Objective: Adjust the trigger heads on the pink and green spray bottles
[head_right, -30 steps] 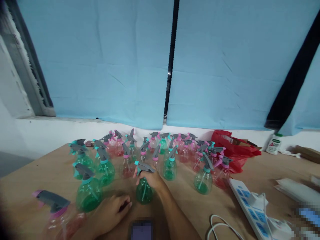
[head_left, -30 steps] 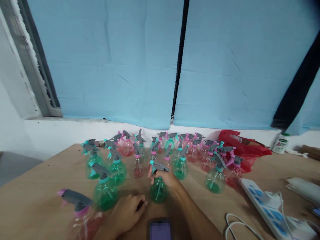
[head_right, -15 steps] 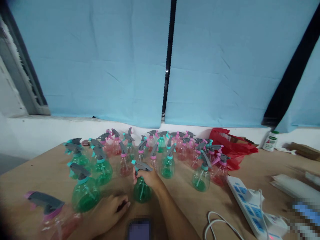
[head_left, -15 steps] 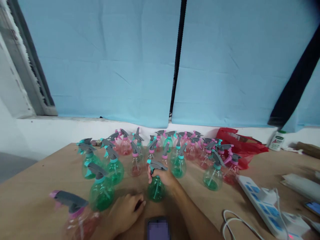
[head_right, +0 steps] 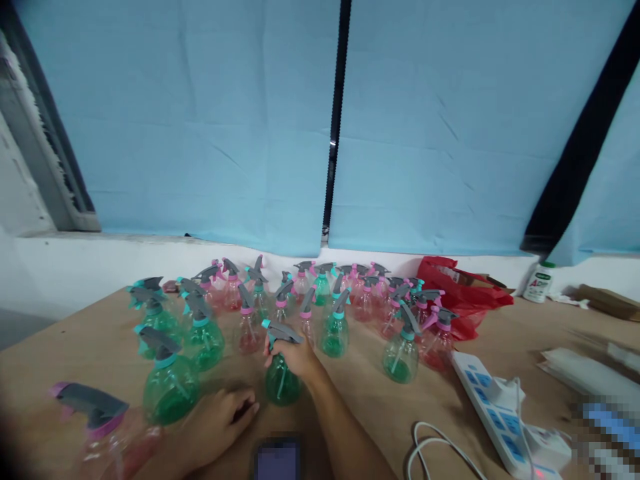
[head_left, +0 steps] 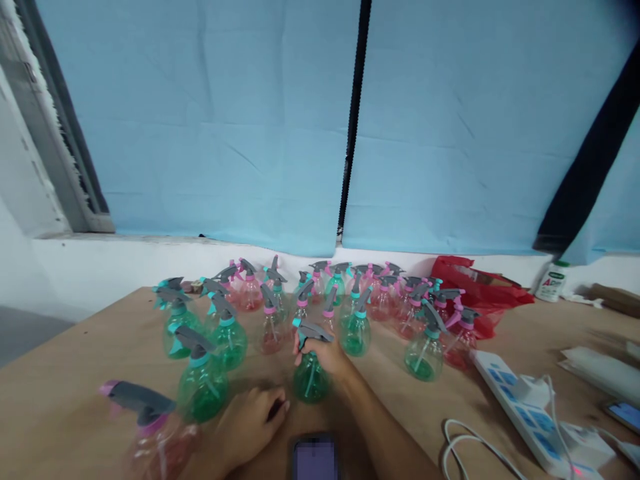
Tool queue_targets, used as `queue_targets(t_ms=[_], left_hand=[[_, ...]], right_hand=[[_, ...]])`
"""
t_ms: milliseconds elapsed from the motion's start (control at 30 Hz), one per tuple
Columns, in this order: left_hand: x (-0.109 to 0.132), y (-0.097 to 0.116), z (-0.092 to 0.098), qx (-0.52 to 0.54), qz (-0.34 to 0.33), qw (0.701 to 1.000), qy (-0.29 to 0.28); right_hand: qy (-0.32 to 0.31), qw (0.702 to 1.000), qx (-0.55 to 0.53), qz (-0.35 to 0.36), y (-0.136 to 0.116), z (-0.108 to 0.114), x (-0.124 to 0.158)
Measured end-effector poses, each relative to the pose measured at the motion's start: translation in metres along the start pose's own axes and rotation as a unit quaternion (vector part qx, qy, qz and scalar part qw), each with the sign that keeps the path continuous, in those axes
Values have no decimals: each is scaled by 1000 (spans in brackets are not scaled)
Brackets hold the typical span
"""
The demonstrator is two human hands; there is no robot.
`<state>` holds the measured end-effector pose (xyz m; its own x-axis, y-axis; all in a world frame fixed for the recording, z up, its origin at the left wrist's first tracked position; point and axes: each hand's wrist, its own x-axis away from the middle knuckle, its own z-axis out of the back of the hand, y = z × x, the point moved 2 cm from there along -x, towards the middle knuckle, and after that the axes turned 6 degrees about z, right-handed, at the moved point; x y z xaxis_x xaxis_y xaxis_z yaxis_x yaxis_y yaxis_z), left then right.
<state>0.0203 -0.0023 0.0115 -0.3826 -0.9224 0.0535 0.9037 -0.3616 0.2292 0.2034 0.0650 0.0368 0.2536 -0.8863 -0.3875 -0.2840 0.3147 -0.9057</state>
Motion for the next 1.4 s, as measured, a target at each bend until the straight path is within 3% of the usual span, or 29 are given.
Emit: queue_targets(t_ms=[267,500,833,1133,1400], left_hand=[[-1,0,0,2,-3,1000,2],[-1,-1,-1,-5,-2,1000,-1],[-2,-3,-4,3,-10,1000,6],[-2,-4,-4,3,-9,1000,5],[-1,-2,-2,5,-6,1000,1]], right_hand=[[-28,998,40,26,2,4,-3],[-9,1000,-3,-9,-2,-2,1],[-52,998,-2,28,-3,-2,-1],[-25,1000,-9,-8,-4,-5,0],[-34,998,7,47,-5,-5,3]])
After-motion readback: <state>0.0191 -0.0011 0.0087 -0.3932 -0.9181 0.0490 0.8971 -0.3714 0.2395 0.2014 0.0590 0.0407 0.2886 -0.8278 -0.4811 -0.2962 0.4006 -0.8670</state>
